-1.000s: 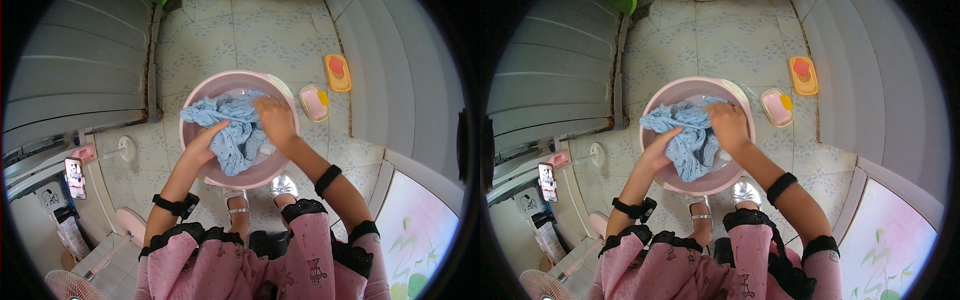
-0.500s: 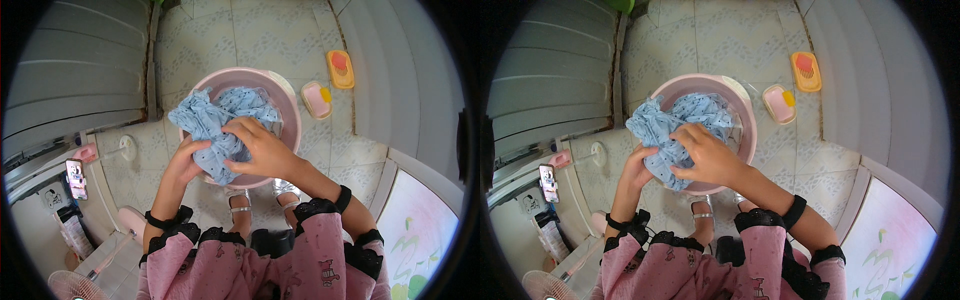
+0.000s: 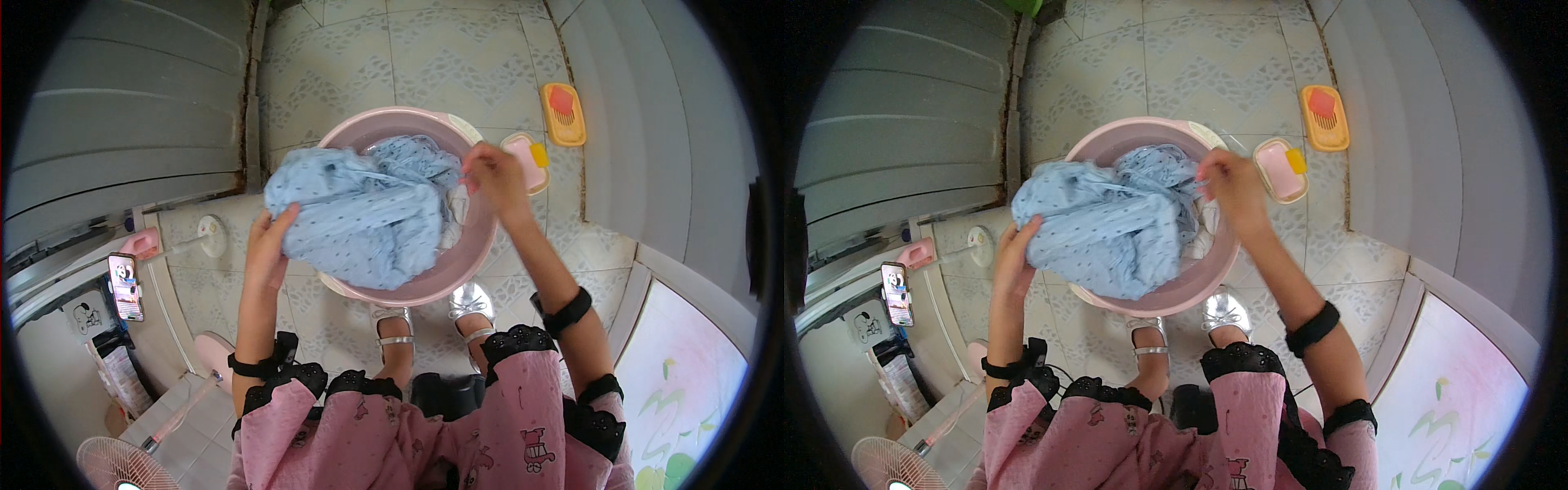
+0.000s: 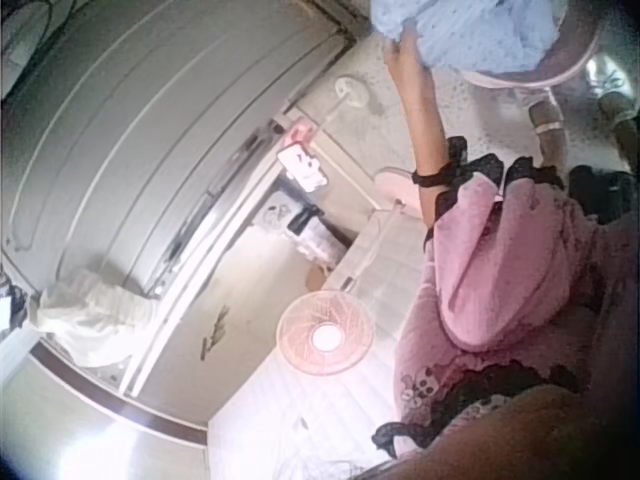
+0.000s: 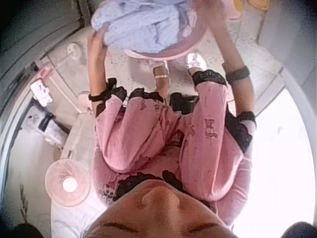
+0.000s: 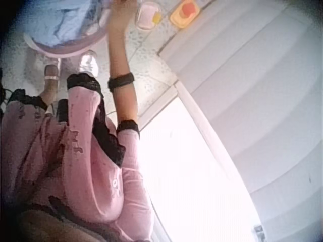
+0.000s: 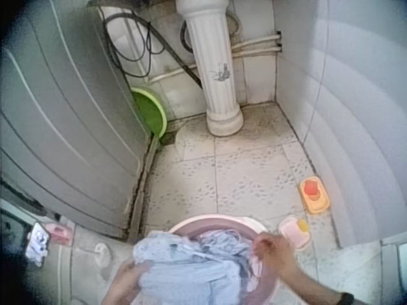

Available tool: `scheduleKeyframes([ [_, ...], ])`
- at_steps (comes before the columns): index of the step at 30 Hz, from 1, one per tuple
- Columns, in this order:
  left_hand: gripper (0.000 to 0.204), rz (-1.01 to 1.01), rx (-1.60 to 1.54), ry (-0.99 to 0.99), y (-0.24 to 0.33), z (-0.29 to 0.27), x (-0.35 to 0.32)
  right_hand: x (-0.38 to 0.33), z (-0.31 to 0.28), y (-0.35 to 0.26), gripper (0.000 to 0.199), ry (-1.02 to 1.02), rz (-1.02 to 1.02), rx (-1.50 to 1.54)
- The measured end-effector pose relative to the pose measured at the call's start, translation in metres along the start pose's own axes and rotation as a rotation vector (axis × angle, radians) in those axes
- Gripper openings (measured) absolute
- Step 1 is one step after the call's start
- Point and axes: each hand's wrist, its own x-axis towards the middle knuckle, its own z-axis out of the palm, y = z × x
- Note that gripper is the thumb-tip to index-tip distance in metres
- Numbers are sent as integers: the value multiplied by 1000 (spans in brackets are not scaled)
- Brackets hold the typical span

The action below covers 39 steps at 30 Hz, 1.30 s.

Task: The recorder is washing light blue clothes in a pink bucket using soap.

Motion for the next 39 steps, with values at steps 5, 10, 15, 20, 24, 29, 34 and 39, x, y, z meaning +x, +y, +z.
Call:
scheduleKeyframes([
  [5,42,-1,-23,45,-5,-20,-6,0,-16,-18,12,-91,-88,-92],
  [10,40,28,20,49,-2,-12,-1,-27,32,-2,28,-570,201,-247],
  [15,34,259,325,81,-7,-15,8,-32,102,57,34,-351,-42,-595],
  [20,32,267,294,73,-7,-20,8,-5,79,42,28,-296,57,-252],
  [24,40,237,449,142,-13,-28,10,-4,33,-8,21,-124,113,194],
  [29,55,307,631,303,-15,-41,19,-5,13,-68,18,-98,3,274],
  [34,61,1083,1221,336,17,27,-6,-9,12,-93,24,-19,186,499],
  [39,50,1052,1338,-59,3,30,1,3,-5,-80,23,-13,138,403],
])
